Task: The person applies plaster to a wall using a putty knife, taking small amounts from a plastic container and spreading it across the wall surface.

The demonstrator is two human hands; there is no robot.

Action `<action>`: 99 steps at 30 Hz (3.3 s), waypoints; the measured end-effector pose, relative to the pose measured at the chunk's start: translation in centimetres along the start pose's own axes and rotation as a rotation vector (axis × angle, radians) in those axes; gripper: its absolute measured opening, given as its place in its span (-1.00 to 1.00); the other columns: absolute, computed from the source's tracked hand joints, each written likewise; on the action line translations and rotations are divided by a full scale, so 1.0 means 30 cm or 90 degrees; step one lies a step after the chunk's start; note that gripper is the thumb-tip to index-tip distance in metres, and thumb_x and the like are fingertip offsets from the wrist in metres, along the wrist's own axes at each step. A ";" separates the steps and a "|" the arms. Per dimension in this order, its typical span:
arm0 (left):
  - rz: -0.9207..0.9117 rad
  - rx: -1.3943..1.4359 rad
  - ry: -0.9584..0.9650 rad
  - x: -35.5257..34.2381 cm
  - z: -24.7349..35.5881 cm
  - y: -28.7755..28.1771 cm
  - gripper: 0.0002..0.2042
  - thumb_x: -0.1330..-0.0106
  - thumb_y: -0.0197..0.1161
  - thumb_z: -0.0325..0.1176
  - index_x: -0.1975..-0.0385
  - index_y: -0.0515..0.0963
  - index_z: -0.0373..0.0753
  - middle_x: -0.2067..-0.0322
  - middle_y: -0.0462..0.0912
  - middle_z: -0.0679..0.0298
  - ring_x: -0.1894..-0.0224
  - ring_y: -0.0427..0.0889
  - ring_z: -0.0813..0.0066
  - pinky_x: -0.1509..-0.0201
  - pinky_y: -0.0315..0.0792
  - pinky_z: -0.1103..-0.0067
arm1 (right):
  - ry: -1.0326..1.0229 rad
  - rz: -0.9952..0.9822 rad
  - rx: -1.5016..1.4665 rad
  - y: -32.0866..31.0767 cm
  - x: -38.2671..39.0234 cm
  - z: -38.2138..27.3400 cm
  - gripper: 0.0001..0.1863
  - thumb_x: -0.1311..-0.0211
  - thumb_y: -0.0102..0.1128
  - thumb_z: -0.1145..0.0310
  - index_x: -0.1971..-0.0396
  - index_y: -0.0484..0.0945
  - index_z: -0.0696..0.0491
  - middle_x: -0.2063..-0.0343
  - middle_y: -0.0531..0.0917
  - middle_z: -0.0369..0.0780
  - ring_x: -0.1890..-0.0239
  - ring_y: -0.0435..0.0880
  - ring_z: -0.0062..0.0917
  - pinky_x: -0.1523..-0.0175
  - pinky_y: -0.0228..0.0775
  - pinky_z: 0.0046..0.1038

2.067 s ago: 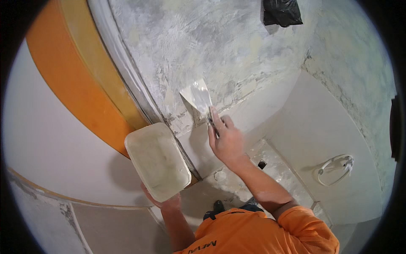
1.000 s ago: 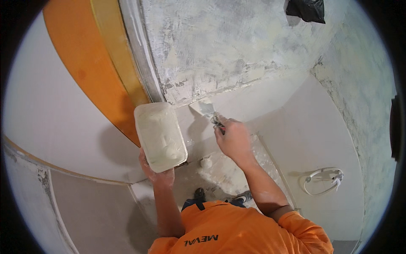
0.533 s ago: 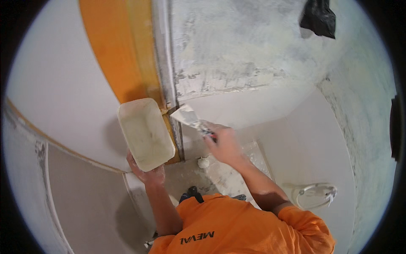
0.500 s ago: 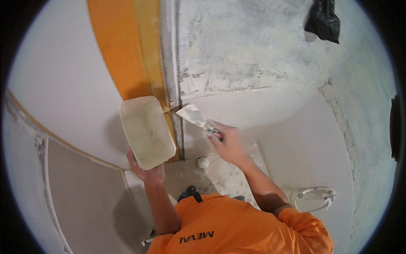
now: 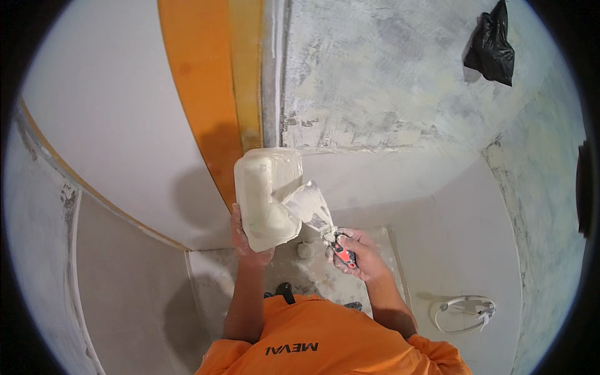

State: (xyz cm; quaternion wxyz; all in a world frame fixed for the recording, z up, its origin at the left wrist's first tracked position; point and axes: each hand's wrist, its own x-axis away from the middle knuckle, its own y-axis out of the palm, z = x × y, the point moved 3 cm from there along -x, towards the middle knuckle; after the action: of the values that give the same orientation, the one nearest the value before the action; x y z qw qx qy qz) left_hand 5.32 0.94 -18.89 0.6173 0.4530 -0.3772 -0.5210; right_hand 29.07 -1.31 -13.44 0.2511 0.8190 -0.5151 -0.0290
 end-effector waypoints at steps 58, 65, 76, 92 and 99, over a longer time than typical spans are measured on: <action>-0.015 -0.259 -0.089 -0.054 -0.221 0.095 -0.30 -0.44 -0.02 0.24 -0.38 0.28 -0.19 -0.23 0.47 0.17 -0.23 0.52 0.19 -0.29 0.43 0.22 | -0.165 0.302 0.345 -0.186 0.211 -0.149 -0.78 -0.29 0.29 0.44 0.11 0.61 0.17 0.55 0.55 -0.39 0.50 0.49 -0.74 0.37 0.33 -0.60; 0.058 -0.218 -0.154 -0.041 -0.233 0.071 -0.26 -0.37 0.06 0.25 -0.38 0.31 -0.20 -0.23 0.47 0.16 -0.24 0.50 0.14 -0.28 0.42 0.20 | -0.324 0.380 0.595 -0.218 0.176 -0.175 -0.76 -0.31 0.28 0.39 0.10 0.66 0.19 0.53 0.62 -0.24 0.50 0.52 -0.61 0.36 0.36 -0.50; 0.078 -0.190 -0.192 -0.051 -0.232 0.075 -0.27 -0.40 0.02 0.22 -0.39 0.29 -0.23 -0.24 0.48 0.13 -0.23 0.51 0.11 -0.29 0.40 0.19 | -0.264 0.382 0.650 -0.226 0.195 -0.081 -0.79 -0.24 0.26 0.41 0.20 0.69 0.19 0.57 0.60 -0.09 0.56 0.50 -0.45 0.40 0.33 -0.44; 0.050 -0.097 -0.206 -0.086 -0.357 0.180 -0.27 -0.33 0.13 0.24 -0.39 0.32 -0.11 -0.26 0.46 0.24 -0.25 0.46 0.18 -0.29 0.36 0.20 | -0.289 0.392 0.663 -0.090 0.192 -0.129 -0.74 -0.34 0.17 0.41 0.05 0.62 0.22 0.48 0.65 -0.02 0.49 0.59 -0.22 0.29 0.45 -0.34; 0.100 -0.137 -0.223 -0.099 -0.424 0.117 -0.27 -0.34 0.10 0.25 -0.38 0.33 -0.11 -0.26 0.47 0.25 -0.25 0.48 0.16 -0.30 0.37 0.19 | -0.272 0.364 0.767 -0.065 0.161 -0.056 -0.73 -0.30 0.19 0.46 0.04 0.62 0.20 0.39 0.65 0.10 0.38 0.62 0.02 0.27 0.48 -0.26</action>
State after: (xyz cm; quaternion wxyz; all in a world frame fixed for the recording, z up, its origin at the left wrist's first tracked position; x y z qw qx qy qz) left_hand 17.78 6.13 -19.42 0.6258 0.2564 -0.4547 -0.5795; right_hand 33.46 -4.13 -11.81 -0.3560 0.6243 -0.6747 0.1683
